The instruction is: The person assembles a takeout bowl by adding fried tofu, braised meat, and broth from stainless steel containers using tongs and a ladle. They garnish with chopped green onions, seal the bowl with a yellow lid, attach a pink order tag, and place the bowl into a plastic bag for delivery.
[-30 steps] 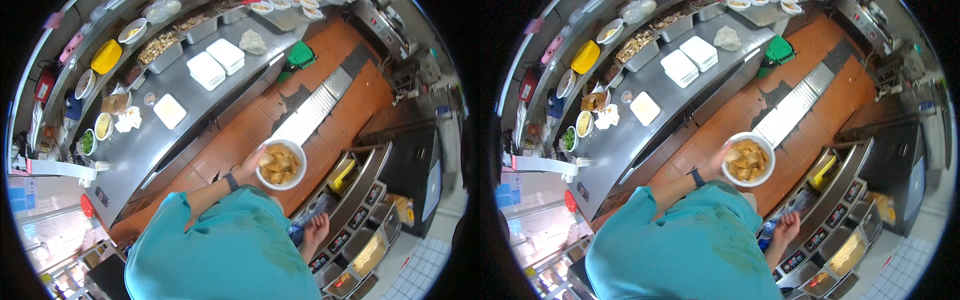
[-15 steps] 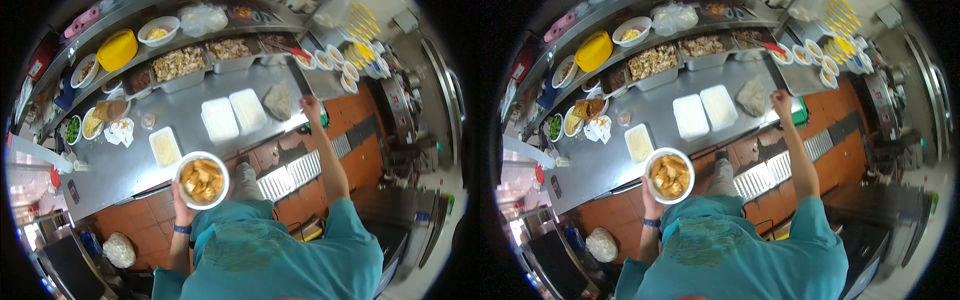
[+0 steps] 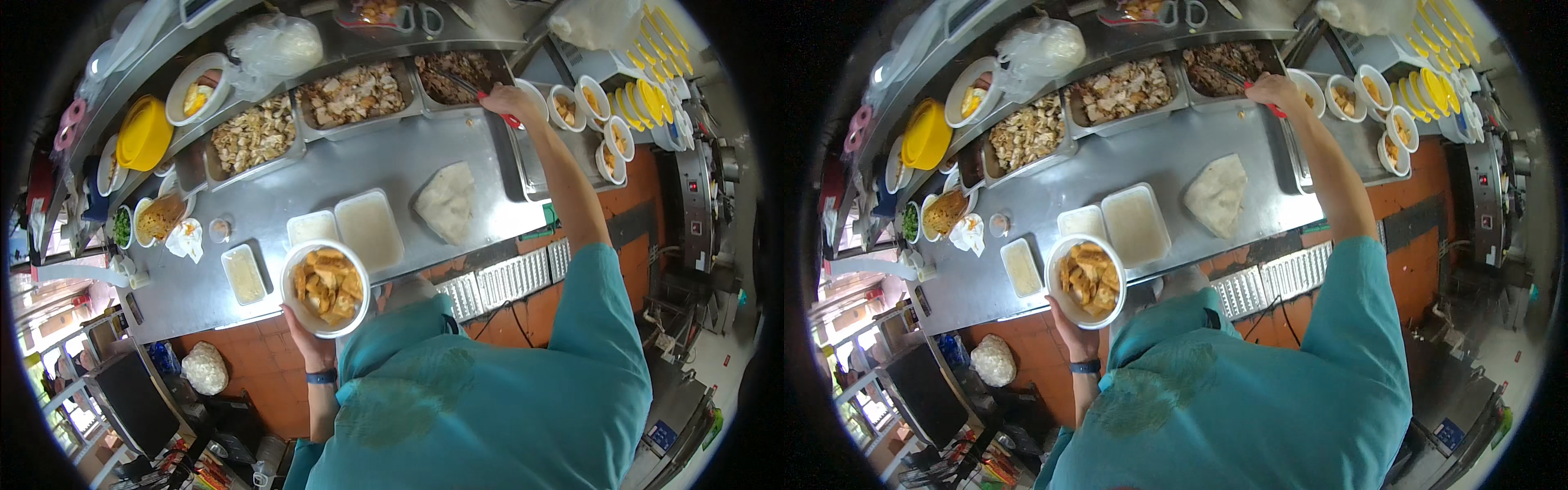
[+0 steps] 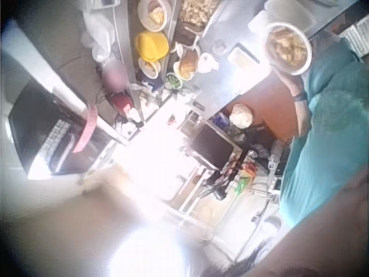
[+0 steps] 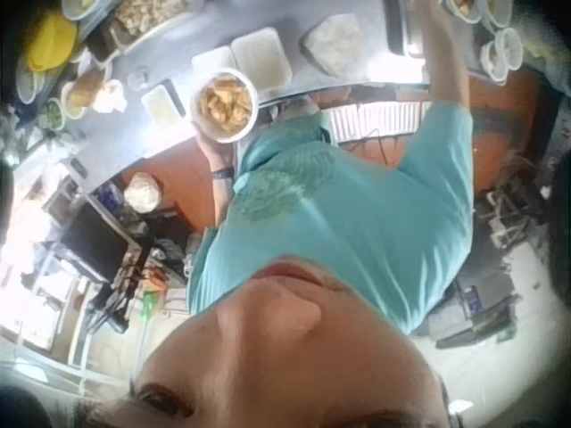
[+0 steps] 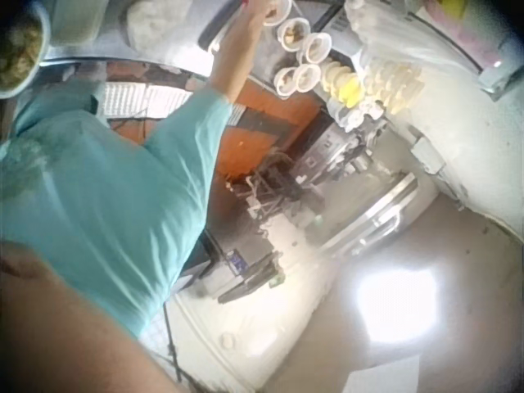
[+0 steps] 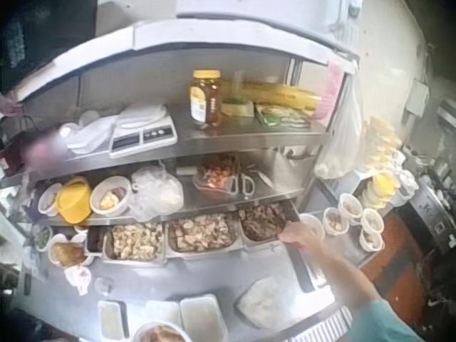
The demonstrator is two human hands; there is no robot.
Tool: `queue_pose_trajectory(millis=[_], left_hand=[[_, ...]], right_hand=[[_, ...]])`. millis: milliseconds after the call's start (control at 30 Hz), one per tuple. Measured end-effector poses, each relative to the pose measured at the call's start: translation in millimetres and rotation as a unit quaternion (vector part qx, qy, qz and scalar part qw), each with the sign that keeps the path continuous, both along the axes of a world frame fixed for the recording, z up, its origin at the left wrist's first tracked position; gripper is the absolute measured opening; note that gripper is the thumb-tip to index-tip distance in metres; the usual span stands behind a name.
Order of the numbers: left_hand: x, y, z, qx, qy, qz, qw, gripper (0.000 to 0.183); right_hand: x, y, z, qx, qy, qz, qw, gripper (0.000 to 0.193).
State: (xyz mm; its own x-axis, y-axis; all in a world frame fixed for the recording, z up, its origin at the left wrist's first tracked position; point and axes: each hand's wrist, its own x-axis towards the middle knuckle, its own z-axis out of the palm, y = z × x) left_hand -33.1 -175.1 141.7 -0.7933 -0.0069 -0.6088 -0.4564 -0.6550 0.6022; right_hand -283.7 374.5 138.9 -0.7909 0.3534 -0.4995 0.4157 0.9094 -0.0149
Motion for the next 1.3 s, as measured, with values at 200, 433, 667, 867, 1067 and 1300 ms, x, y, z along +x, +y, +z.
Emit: queue_pose_trajectory(millis=[200,433,667,867,1067,1300], left_hand=[[-26.1,56.2,-0.2,-0.005,0.006,-0.062,0.998,0.077],[-38.4,94.9,-14.4,0.048,-0.019,-0.082,0.995,0.076],[-80.9,167.2,-35.9,0.058,0.035,-0.164,0.984,0.067],[-120.0,229.9,-66.5,0.105,0.081,-0.137,0.982,0.06],[-139.2,264.8,-94.4,0.182,0.056,-0.115,0.975,0.06],[-161.0,296.1,-125.1,0.165,0.047,-0.127,0.977,0.058]], right_hand=[[15.6,14.9,-6.9,0.003,0.093,-0.035,0.995,0.062],[14.5,38.9,67.5,0.037,-0.001,0.188,0.981,0.068],[-34.3,5.4,72.4,0.056,-0.134,0.183,0.972,0.061],[-9.4,75.8,42.5,-0.057,-0.137,0.053,0.988,0.057],[62.3,102.3,38.7,-0.228,-0.027,-0.076,0.97,0.046],[116.6,83.1,41.7,-0.339,0.053,-0.192,0.92,0.04]])
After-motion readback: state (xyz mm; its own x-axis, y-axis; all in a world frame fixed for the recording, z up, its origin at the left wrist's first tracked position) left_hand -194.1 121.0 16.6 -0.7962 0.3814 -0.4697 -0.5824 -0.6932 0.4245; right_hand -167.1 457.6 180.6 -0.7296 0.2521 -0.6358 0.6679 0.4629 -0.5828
